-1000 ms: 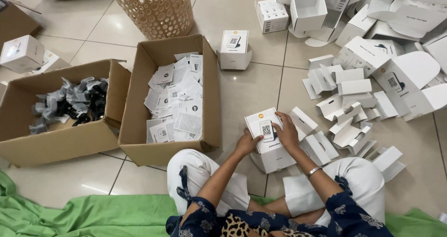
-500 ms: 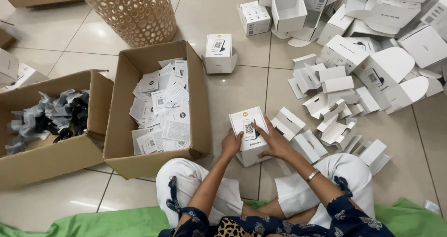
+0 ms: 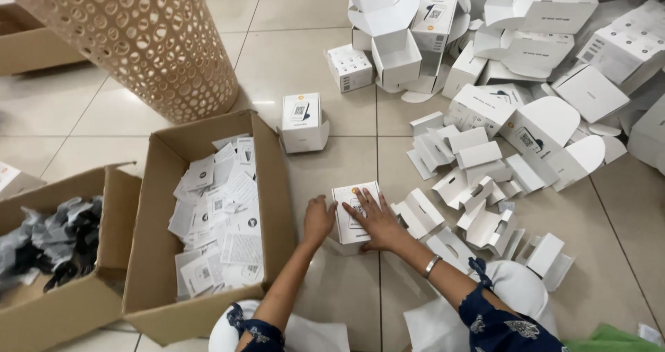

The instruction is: The person packs instruction manuals and components into cardboard product boxes.

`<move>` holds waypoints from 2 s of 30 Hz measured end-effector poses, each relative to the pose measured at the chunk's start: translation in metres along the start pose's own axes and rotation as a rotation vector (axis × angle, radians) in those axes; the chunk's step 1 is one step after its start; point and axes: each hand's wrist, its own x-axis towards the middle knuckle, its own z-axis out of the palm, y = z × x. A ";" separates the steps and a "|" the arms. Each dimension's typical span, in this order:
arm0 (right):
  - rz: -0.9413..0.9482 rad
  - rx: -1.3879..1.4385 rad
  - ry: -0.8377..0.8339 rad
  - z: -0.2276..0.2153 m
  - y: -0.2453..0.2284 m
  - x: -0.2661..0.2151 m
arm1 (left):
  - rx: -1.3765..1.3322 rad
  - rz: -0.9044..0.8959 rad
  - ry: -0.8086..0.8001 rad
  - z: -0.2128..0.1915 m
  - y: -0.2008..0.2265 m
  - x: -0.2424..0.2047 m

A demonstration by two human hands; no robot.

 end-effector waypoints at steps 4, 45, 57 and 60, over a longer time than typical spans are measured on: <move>0.067 -0.020 0.100 0.008 0.031 0.049 | 0.089 0.151 0.163 -0.039 0.019 0.095; 0.156 -0.044 0.223 0.019 0.061 0.068 | 0.455 -0.100 0.170 -0.004 -0.010 0.020; -0.028 -0.066 0.082 0.016 0.050 -0.035 | 0.266 -0.298 0.033 0.007 0.052 -0.047; -0.096 -0.074 0.139 0.022 0.052 -0.048 | 0.194 -0.354 0.014 0.018 0.039 -0.027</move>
